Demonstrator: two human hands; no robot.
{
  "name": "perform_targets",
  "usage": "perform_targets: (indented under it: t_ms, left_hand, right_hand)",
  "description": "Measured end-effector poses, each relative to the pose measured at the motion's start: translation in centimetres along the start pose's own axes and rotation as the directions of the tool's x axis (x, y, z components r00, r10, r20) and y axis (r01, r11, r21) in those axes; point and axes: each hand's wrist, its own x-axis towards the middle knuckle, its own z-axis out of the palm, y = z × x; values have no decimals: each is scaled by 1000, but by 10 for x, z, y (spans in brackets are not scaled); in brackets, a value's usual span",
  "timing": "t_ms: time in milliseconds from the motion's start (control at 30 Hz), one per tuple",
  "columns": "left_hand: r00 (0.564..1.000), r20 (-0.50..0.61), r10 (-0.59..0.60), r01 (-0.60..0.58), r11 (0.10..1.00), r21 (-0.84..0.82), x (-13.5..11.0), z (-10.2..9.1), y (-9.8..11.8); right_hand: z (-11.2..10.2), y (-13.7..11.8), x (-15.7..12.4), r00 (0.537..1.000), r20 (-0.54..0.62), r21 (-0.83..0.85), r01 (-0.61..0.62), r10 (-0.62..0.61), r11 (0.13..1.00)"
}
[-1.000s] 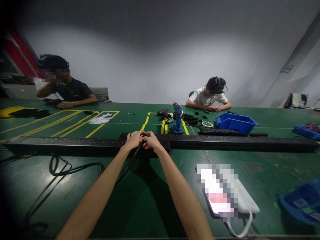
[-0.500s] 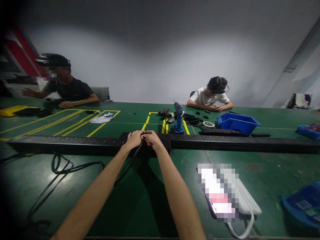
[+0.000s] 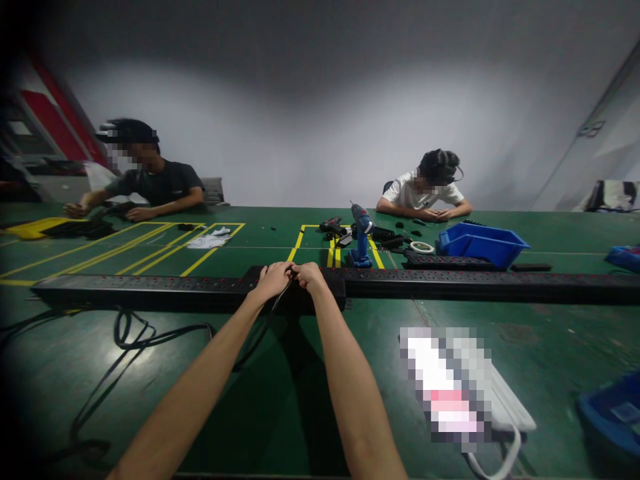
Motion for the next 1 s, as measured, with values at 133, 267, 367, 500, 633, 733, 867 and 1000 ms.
perform_targets:
  t_ms: [133,267,367,500,633,733,867,1000]
  left_hand:
    - [1000,-2,7,-7,1000,-3,1,1,-1]
    - [1000,-9,14,-14,1000,2,0,1,-1]
    - [1000,-3,10,-10,1000,6,0,0,-1]
    - [1000,-8,6,-6,1000,11,0,0,0]
    - [1000,0,5,-5,1000,-2,1,0,-2]
    - [1000,7,15,-15,1000,-5,3,0,-4]
    - [1000,9,15,-15,1000,-3,3,0,-4]
    - [1000,5,14,-14,1000,-1,4,1,-5]
  right_hand:
    - [1,4,-2,999,-16,-11,32,-32,999]
    - [2,8,-5,997,-27,-30,73,-74,997]
    - [2,9,-7,996,-19,-30,83,-83,996]
    - [2,7,-7,997,-36,2,68,-67,998]
    - [2,4,-3,997,-64,31,38,-36,999]
    - [2,5,-2,997,-72,25,38,-36,999]
    - [1,10,-3,994,-76,-15,78,-79,997]
    - [1,13,-3,986,-62,-83,149,-155,985]
